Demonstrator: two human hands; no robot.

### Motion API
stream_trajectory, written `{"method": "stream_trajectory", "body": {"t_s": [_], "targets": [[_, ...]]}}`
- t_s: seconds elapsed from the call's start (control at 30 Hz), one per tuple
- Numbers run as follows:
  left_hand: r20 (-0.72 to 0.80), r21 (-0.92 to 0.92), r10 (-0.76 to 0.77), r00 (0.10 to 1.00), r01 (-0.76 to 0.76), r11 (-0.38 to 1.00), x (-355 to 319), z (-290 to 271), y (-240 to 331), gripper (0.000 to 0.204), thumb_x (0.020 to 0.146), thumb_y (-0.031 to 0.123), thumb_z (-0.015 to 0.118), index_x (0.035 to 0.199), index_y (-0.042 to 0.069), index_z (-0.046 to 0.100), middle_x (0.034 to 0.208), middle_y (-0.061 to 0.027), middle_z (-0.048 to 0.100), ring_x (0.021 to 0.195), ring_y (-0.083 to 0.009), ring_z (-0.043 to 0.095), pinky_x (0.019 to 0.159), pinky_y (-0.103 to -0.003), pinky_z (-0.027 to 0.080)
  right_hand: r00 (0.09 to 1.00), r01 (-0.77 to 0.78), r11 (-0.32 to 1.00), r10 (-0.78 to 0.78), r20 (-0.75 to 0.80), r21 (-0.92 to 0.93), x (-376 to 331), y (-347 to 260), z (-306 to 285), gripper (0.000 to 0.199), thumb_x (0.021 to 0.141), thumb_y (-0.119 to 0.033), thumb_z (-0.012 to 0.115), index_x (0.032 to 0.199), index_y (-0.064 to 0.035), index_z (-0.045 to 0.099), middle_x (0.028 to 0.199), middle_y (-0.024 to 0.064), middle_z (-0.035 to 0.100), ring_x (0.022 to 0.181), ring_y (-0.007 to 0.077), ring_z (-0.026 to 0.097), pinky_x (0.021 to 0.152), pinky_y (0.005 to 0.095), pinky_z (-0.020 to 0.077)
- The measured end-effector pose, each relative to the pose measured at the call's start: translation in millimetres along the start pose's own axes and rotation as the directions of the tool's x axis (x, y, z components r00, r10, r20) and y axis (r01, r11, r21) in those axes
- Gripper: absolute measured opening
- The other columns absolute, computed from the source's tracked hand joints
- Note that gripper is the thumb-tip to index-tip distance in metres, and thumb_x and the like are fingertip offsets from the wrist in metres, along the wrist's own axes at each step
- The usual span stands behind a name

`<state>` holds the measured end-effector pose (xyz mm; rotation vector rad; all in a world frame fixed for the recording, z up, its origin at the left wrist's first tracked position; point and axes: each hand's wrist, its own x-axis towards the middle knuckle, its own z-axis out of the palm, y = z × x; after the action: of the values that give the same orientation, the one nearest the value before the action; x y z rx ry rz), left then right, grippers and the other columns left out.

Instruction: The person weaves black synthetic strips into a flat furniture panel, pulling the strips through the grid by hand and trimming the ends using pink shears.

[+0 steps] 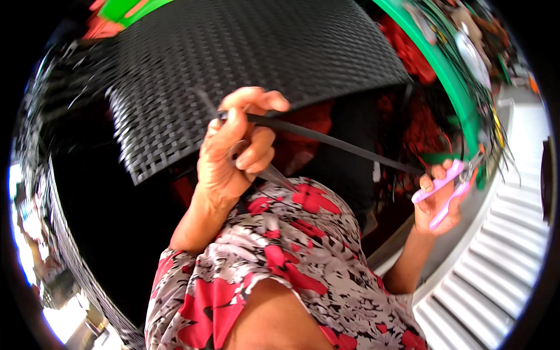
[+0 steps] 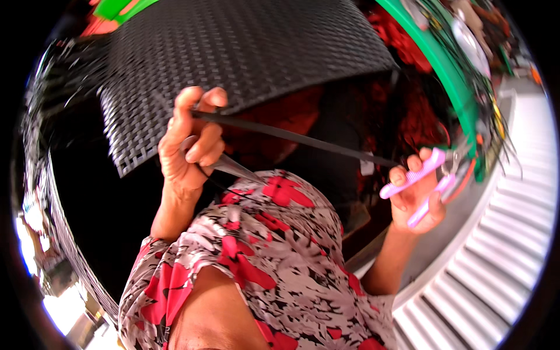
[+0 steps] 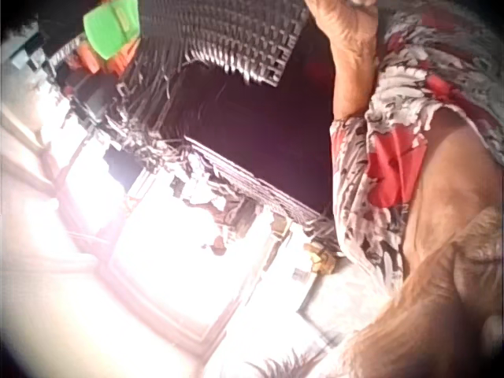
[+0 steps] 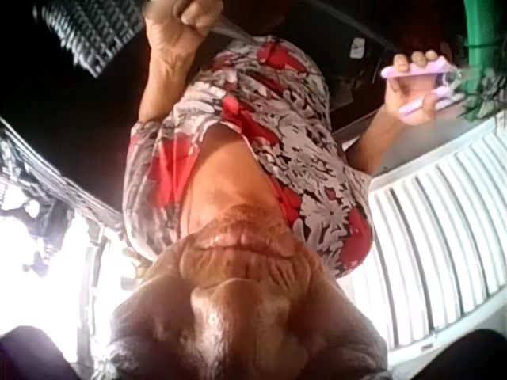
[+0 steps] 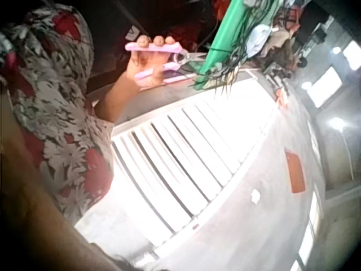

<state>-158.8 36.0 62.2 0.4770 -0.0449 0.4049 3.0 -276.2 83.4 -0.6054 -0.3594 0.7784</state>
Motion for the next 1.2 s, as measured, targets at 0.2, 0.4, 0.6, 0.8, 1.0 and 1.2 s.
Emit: {"method": "stream_trajectory", "body": {"t_s": [0.2,0.4,0.6,0.8,1.0,1.2], "targets": [[-0.326,0.199,0.117,0.938,-0.053,0.979,-8.1,-23.1,31.2,0.016,0.095,0.018,0.049,0.099,0.006,0.058,0.093,-0.0162,0.066,0.045,-0.0067,0.040,0.040,-0.018,0.030,0.973,0.039,0.998,-0.050,-0.226,-0.053,-20.0,2.9,-101.6,0.062,0.087,-0.018,0.056,0.137,0.0017,0.026,0.121,0.0123,0.040,0.106,0.0251,0.043,0.059,0.0241,0.0447],[-0.382,0.475,0.363,0.850,-0.156,0.866,-28.7,-27.1,68.4,0.016,0.095,0.017,0.047,0.098,0.005,0.056,0.088,-0.0153,0.065,0.042,-0.0065,0.039,0.037,-0.018,0.028,0.898,0.057,0.982,-0.130,-0.421,-0.180,-35.2,-3.6,-164.0,0.055,0.090,-0.024,0.052,0.133,0.0047,0.033,0.123,0.0240,0.045,0.096,0.0258,0.054,0.061,0.0232,0.0425],[-0.427,0.320,0.260,0.866,-0.124,0.939,-33.0,-38.8,57.2,0.019,0.093,0.009,0.043,0.102,-0.003,0.055,0.087,-0.0185,0.062,0.044,-0.0108,0.045,0.037,-0.019,0.032,0.966,-0.058,0.994,0.032,-0.255,-0.094,-1.1,14.6,-144.7,0.061,0.087,-0.022,0.056,0.136,0.0032,0.029,0.130,0.0162,0.043,0.115,0.0307,0.045,0.064,0.0257,0.0432],[-0.463,0.265,0.274,0.843,-0.163,0.950,-24.0,-45.2,49.0,0.027,0.094,0.015,0.047,0.107,-0.006,0.055,0.091,-0.0145,0.058,0.067,-0.0133,0.055,0.037,-0.017,0.033,0.884,-0.330,0.922,0.228,-0.408,-0.201,-12.7,0.0,-138.9,0.061,0.089,-0.025,0.053,0.138,0.0010,0.029,0.139,0.0153,0.038,0.107,0.0332,0.054,0.054,0.0225,0.0422],[-0.563,0.305,0.278,0.778,-0.117,0.945,-20.3,-37.0,44.0,0.025,0.091,0.016,0.054,0.104,-0.005,0.058,0.087,-0.0108,0.058,0.064,-0.0113,0.053,0.037,-0.017,0.030,0.616,-0.731,0.185,-0.236,-0.751,-0.657,-25.0,-21.9,-121.6,0.071,0.083,-0.018,0.064,0.142,-0.0085,0.025,0.122,0.0177,0.049,0.103,0.0340,0.058,0.071,0.0356,0.0495],[-0.562,0.489,0.341,0.753,-0.030,0.872,-18.2,-27.8,29.8,0.014,0.086,0.013,0.062,0.089,0.000,0.065,0.071,-0.0061,0.060,0.042,-0.0078,0.045,0.035,-0.019,0.028,0.843,-0.336,-0.691,-0.524,0.123,-0.640,16.6,-28.4,-37.6,0.073,0.083,-0.033,0.062,0.140,-0.0041,0.028,0.133,0.0230,0.042,0.125,0.0335,0.039,0.100,0.0385,0.0338]]}}
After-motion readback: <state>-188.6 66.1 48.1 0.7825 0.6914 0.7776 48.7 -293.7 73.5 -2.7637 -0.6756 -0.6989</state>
